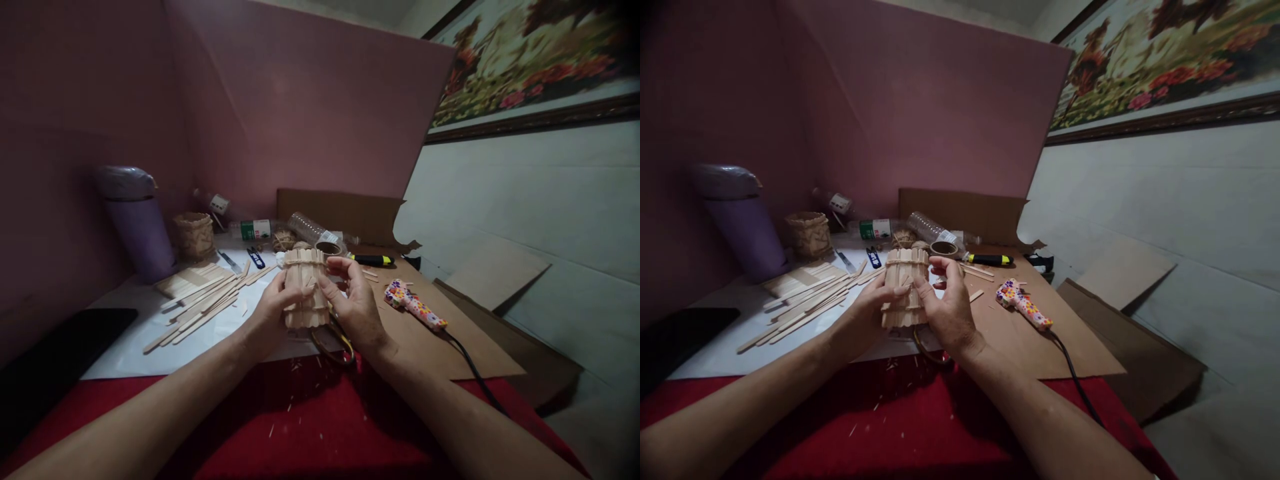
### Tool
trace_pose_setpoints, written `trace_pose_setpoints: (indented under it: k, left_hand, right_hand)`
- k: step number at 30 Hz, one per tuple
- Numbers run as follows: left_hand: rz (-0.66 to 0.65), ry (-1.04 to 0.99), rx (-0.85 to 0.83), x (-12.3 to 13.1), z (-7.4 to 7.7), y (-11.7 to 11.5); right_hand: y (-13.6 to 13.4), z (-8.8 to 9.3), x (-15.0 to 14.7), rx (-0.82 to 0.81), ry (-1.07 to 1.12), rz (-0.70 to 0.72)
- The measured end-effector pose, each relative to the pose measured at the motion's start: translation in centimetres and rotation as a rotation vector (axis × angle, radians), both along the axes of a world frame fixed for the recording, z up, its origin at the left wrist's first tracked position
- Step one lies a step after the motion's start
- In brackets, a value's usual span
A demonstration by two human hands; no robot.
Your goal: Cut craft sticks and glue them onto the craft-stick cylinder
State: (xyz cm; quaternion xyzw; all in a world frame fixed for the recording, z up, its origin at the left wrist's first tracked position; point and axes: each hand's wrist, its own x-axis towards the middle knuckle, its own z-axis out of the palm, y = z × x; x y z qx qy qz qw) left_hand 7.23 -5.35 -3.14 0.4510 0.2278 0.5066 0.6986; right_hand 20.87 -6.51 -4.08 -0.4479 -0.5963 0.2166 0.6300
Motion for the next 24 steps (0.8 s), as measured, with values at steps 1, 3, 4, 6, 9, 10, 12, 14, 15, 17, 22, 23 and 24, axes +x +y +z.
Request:
trace_pose_setpoints:
  k: [1, 3, 4, 6, 9, 10, 12, 14, 15, 17, 22, 23, 24]
  left_hand:
    - [-0.003, 0.001, -0.001, 0.0, 0.0, 0.0]
    - [-0.006, 0.000, 0.002, 0.0, 0.0, 0.1]
    - [-0.005, 0.000, 0.003, 0.0, 0.0, 0.1]
    - [-0.002, 0.007, 0.000, 0.0, 0.0, 0.0]
    - [0.013, 0.015, -0.010, -0.1, 0.2, -0.1]
    - [0.017, 0.015, -0.013, -0.1, 0.2, -0.1]
    - [0.025, 0.012, -0.009, -0.1, 0.2, -0.1]
    - [0.041, 0.018, 0.018, -0.1, -0.1, 0.2]
    - [0.056, 0.020, 0.042, -0.1, -0.2, 0.3]
    - [0.100, 0.022, 0.100, -0.1, -0.7, 0.6]
    - [0.178, 0.059, 0.220, -0.2, -1.5, 1.2]
    - [0.175, 0.066, 0.231, -0.3, -1.6, 1.3]
    - [0.172, 0.069, 0.237, -0.3, -1.7, 1.3]
  right_hand:
    - [0.0, 0.0, 0.0, 0.009, -0.008, -0.012]
    - [-0.1, 0.0, 0.0, 0.037, -0.020, -0.038]
    - [-0.1, 0.0, 0.0, 0.059, -0.031, -0.049]
    - [-0.3, 0.2, 0.0, 0.115, -0.075, -0.068]
    - [-0.8, 0.5, -0.1, 0.174, -0.171, -0.083]
    - [-0.9, 0.6, -0.2, 0.177, -0.195, -0.089]
    - [-1.1, 0.7, -0.2, 0.167, -0.222, -0.099]
    - [-1.1, 0.7, -0.3, 0.151, -0.229, -0.105]
    - [-1.1, 0.6, -0.3, 0.143, -0.231, -0.105]
    - [-1.0, 0.5, -0.3, 0.129, -0.234, -0.103]
    - [-0.6, 0.1, -0.4, 0.057, -0.156, -0.053]
    - [-0.5, 0.1, -0.4, 0.030, -0.128, -0.037]
    - [-0.5, 0.0, -0.3, 0.002, -0.102, -0.023]
